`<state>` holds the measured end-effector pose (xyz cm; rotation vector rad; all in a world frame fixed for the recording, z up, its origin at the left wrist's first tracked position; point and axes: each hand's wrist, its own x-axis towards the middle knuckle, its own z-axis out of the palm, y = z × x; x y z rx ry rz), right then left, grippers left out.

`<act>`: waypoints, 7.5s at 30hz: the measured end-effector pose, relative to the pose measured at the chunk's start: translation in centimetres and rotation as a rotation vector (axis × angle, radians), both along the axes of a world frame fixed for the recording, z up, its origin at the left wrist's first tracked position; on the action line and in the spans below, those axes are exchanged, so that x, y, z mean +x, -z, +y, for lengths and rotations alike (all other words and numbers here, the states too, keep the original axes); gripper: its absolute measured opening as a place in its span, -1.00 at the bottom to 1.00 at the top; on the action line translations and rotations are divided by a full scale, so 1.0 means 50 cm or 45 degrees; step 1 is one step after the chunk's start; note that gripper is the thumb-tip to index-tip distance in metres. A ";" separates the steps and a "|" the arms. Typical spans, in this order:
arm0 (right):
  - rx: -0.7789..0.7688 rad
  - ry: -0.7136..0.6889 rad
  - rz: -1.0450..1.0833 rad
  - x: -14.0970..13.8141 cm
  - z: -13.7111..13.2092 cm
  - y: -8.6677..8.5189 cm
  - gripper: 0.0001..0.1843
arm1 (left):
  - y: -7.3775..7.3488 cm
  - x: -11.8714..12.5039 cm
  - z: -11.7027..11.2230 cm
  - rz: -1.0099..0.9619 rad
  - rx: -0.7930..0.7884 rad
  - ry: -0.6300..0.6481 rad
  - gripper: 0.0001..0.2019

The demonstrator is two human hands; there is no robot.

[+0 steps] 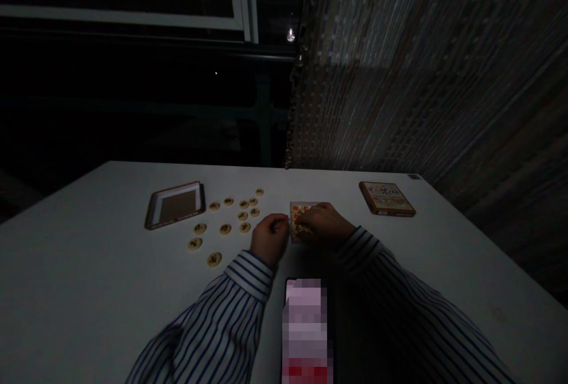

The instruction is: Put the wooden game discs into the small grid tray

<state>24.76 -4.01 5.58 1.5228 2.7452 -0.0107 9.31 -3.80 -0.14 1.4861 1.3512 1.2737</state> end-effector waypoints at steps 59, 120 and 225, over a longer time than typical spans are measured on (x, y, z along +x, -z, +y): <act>-0.119 -0.030 -0.027 0.001 -0.002 -0.006 -0.70 | 0.009 0.000 0.003 0.132 0.016 0.059 -0.81; 0.152 0.039 0.057 0.000 -0.023 -0.047 -0.71 | -0.046 -0.125 0.002 1.321 0.007 -0.401 -0.69; 0.033 -0.060 0.245 -0.032 -0.002 -0.055 -0.68 | -0.039 -0.028 -0.022 -0.506 -0.077 0.082 -0.79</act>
